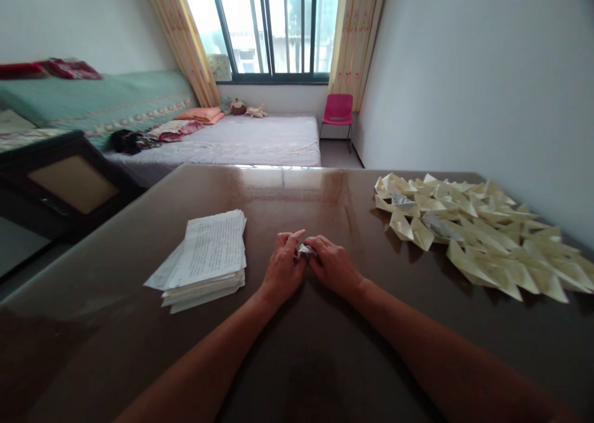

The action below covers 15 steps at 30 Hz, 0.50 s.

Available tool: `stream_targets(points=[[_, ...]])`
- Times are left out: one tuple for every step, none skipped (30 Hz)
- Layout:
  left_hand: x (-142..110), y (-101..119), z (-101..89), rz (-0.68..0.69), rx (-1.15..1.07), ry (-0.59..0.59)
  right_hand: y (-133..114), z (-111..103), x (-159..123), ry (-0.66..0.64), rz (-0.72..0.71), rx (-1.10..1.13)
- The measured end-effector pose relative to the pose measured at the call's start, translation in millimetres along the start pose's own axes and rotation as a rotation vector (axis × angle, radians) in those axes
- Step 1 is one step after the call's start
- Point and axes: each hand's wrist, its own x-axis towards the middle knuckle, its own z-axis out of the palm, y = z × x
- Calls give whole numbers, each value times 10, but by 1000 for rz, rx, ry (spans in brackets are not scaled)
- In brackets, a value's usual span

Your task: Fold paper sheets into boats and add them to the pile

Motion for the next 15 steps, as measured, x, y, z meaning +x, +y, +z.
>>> stream_targets(points=[[4,-17,2,12,0,-4,9,14,-3,21,-2,29],[5,-30,3,28,3,-11,21,25,-5,29,2,48],[5,-37,4,46,10,-22,34,35,-6,25,8,56],[5,-38,4,62,15,-30,47,42,-7,15,13,57],[5,-36,3,72,16,-38,61,45,-8,7,15,57],[7,-33,3,75,10,-42,72,45,-7,6,11,60],[12,-31,3,73,-5,-41,82,43,-7,16,6,65],[21,-34,3,65,-24,-33,90,38,-5,29,5,70],[33,-42,4,53,-40,-18,96,32,-3,37,15,71],[47,-56,5,39,-50,0,100,26,0,38,40,66],[63,-75,6,25,-49,16,103,20,3,30,74,54],[78,-98,6,13,-40,26,106,13,7,18,111,38],[92,-120,4,3,-24,27,109,7,10,5,144,17],[102,-141,-1,-4,-5,16,113,-1,12,-6,166,-8],[109,-156,-10,-6,18,-5,117,-11,13,-13,174,-36]])
